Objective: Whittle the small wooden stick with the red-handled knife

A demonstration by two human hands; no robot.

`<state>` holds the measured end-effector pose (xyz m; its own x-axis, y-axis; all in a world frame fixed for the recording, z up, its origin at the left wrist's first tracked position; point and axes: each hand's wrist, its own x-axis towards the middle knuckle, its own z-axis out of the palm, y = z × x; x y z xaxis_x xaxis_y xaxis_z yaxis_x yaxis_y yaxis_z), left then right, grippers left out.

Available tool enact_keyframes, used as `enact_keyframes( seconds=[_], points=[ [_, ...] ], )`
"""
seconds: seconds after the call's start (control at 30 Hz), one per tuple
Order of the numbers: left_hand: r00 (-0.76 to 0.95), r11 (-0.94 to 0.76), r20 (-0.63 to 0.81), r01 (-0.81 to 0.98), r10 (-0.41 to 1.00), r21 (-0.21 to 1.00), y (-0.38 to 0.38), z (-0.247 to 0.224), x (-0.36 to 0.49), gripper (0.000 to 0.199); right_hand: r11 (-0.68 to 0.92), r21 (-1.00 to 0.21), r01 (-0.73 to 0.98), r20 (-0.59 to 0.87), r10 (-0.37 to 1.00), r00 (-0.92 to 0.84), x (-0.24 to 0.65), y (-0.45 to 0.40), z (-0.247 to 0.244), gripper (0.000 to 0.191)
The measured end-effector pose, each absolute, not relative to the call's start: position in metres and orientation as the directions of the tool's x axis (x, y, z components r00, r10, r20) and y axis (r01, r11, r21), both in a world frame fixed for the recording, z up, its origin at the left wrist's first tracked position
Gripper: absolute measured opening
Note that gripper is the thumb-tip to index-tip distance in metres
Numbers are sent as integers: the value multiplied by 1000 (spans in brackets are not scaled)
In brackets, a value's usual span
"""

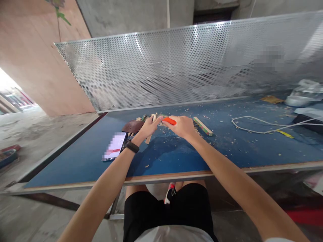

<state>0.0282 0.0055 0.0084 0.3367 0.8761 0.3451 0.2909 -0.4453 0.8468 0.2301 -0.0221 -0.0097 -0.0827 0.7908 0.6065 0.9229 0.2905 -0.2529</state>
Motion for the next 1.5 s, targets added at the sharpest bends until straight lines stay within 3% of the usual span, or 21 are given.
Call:
enact_keyframes(
  seconds=[0.13,0.4,0.73,0.97,1.13,1.3,1.5],
  points=[
    [322,-395,295,314,900,863,2,10,28,53,331,-319,888,592,802,-86,232,-21,-10,63],
    [361,-458,338,333,869,824,8,5,26,44,415,-487,768,464,868,-175,242,-14,-15,64],
    [317,-478,365,457,875,750,19,-7,25,48,306,-417,856,447,889,-100,236,-16,-12,61],
    [282,-397,300,409,912,822,19,-5,26,50,247,-279,928,566,823,-49,224,-20,-16,58],
    [245,-387,313,370,918,845,20,-7,31,52,232,-326,916,557,830,-12,226,-20,-12,60],
    [284,-407,315,373,905,833,22,-8,28,49,393,-443,806,470,867,-165,238,-15,-14,62],
    [336,-404,285,371,898,836,18,-5,28,45,455,-495,740,440,866,-238,242,-11,-18,64]
  ],
)
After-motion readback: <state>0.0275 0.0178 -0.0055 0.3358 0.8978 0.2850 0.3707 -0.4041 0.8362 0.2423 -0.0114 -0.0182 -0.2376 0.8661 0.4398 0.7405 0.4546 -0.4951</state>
